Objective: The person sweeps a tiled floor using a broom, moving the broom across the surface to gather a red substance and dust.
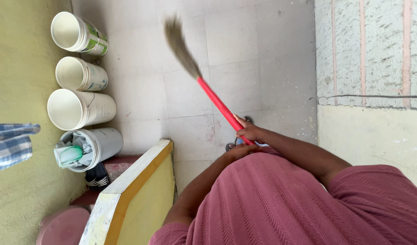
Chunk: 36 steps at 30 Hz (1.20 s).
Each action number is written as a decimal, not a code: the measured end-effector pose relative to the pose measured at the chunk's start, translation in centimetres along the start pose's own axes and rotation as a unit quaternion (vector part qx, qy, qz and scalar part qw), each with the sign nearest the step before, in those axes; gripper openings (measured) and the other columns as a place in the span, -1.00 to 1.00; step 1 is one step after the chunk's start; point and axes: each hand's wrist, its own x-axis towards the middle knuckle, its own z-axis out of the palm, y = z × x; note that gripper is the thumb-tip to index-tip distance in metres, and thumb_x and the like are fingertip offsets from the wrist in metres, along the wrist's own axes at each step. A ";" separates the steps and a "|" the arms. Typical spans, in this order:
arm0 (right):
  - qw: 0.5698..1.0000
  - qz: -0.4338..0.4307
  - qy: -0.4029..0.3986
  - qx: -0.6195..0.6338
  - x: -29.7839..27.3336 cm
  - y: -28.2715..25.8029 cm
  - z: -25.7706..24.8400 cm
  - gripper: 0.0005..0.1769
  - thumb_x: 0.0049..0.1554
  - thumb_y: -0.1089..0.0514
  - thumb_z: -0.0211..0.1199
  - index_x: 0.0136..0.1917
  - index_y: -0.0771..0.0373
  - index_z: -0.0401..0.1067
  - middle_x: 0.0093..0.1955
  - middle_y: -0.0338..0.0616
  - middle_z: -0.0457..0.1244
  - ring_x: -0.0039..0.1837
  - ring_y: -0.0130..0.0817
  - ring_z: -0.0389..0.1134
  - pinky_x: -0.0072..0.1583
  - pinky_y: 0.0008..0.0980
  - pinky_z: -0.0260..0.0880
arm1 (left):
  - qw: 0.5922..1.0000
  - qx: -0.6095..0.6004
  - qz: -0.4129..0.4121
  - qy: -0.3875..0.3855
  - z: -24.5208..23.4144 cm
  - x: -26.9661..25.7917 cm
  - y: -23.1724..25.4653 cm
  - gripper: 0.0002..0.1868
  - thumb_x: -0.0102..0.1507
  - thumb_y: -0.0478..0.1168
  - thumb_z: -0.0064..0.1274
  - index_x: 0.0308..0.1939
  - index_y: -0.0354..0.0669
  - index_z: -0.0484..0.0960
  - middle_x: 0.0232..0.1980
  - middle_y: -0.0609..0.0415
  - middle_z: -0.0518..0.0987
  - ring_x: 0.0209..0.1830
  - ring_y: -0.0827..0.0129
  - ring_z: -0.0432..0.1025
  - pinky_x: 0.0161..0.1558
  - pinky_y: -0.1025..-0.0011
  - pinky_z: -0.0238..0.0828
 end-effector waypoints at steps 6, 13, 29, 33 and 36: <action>0.982 0.175 -0.066 -0.010 2.6 6.8 -2.1 -0.09 0.03 0.13 0.31 0.57 0.15 -0.01 0.23 0.17 0.27 0.11 -0.09 0.41 0.13 -0.16 0.45 | 0.986 -0.131 -0.033 -0.101 1.8 -1.3 1.3 -0.59 0.36 0.03 -0.01 0.02 -0.27 0.62 -0.07 -0.07 0.65 -0.19 0.37 0.54 -0.10 0.43 0.53; 0.928 0.076 0.169 -0.324 -2.7 4.4 1.2 -0.09 0.10 0.09 0.20 0.63 0.27 -0.05 0.04 0.34 0.38 0.08 0.13 0.46 0.10 -0.05 0.47 | 0.990 -0.079 0.002 -0.117 3.3 -4.2 1.1 -0.40 0.32 0.14 0.07 0.28 -0.18 0.49 0.09 -0.10 0.60 -0.05 0.30 0.54 0.05 0.30 0.51; 0.981 0.144 0.117 0.063 -4.6 12.0 -1.0 -0.57 0.11 0.13 0.23 0.12 0.53 0.48 -0.16 0.19 0.35 -0.18 -0.06 0.40 -0.21 -0.16 0.40 | 0.995 -0.060 0.040 -0.068 4.9 -6.0 -1.3 0.09 0.25 0.47 -0.04 0.43 -0.52 0.29 0.07 -0.23 0.55 0.05 0.16 0.53 0.10 0.15 0.53; 0.924 -0.046 0.267 -0.269 -4.3 10.0 -0.5 -0.30 -0.02 0.11 0.32 0.32 0.48 0.25 -0.07 0.29 0.37 -0.08 0.05 0.44 -0.03 -0.14 0.46 | 0.996 -0.026 0.079 -0.039 6.1 -9.1 -0.5 0.16 0.12 0.44 0.03 0.56 -0.17 -0.04 0.18 -0.19 0.52 0.11 0.17 0.52 0.14 0.10 0.52; 0.893 -0.057 0.284 -0.344 -7.3 5.6 0.2 -0.06 0.01 0.13 0.27 0.56 0.43 -0.01 -0.03 0.40 0.36 -0.03 0.17 0.44 0.03 -0.07 0.48 | 0.997 -0.034 0.069 -0.006 6.5 -10.7 -0.9 0.26 0.09 0.43 0.07 0.57 -0.14 -0.23 0.21 -0.33 0.51 0.15 0.11 0.52 0.19 0.04 0.52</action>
